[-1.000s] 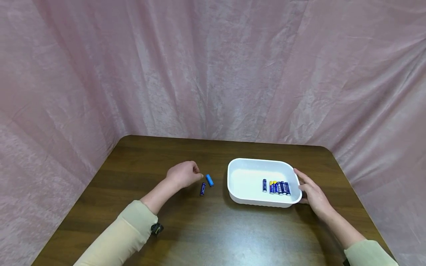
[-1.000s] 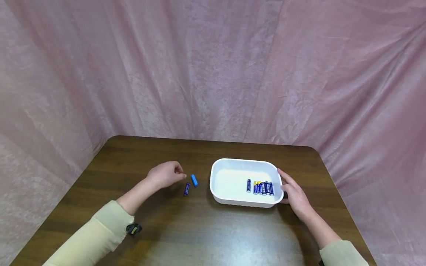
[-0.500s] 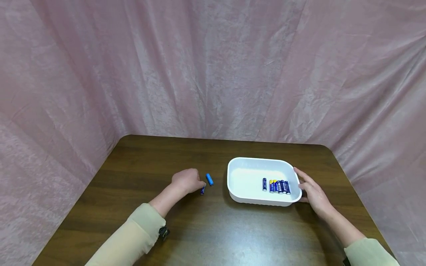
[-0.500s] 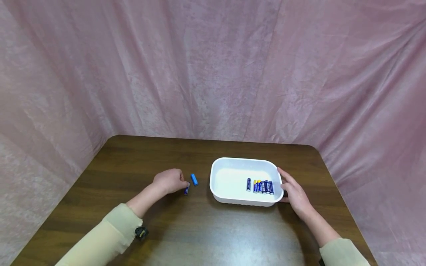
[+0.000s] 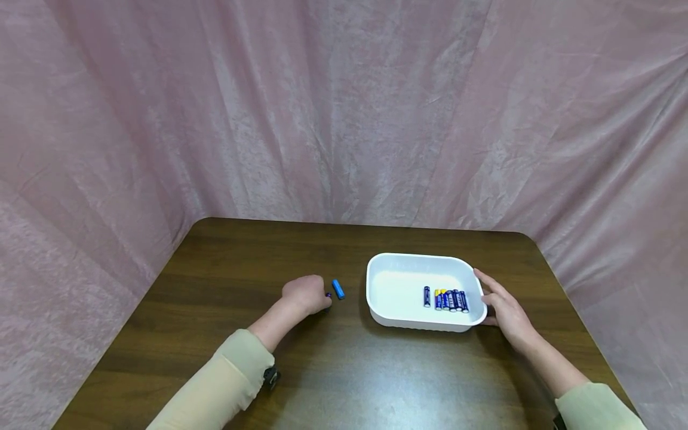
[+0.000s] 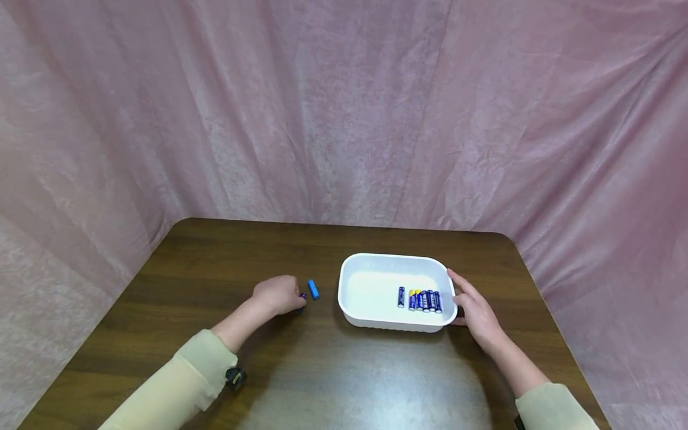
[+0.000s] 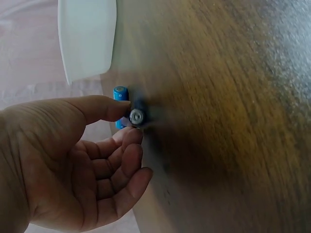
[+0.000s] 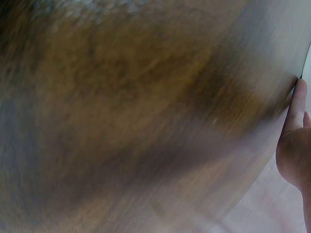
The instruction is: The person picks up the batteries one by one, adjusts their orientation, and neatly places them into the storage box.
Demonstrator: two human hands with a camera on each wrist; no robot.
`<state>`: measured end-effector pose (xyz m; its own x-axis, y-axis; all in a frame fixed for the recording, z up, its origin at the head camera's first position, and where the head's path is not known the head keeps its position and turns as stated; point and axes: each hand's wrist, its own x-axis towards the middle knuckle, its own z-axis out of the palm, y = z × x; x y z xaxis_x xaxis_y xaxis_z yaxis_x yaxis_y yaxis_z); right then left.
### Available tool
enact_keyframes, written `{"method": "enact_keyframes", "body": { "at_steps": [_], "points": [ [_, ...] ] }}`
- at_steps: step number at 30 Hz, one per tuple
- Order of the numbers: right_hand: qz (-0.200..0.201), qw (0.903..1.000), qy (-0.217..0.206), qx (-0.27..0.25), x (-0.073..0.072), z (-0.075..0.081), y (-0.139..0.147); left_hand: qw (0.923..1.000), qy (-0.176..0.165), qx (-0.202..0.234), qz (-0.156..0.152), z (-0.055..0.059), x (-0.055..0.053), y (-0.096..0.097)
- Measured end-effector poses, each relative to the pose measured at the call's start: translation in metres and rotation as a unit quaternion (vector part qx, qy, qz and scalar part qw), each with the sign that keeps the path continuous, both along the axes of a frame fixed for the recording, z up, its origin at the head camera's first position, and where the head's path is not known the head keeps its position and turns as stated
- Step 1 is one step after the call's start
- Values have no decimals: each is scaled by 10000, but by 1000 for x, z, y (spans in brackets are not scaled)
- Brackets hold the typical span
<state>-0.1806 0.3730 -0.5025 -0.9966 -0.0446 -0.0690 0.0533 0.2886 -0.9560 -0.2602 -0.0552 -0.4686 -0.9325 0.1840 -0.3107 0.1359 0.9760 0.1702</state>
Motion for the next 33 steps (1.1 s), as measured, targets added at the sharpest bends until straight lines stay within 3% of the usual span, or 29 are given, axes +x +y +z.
{"method": "enact_keyframes", "body": {
  "at_steps": [10,19,26,33],
  "points": [
    [23,10000,-14,-28,0,0,-2,9992,144,339,-151,0,1,-12],
    [14,10000,10,41,1,1,-3,9959,484,759,-54,3,1,-25],
    [21,10000,-22,22,1,0,-3,9941,517,957,35,17,0,-28],
    [3,10000,-46,47,1,0,-2,9835,554,1722,75,32,-1,-32]
  ]
}}
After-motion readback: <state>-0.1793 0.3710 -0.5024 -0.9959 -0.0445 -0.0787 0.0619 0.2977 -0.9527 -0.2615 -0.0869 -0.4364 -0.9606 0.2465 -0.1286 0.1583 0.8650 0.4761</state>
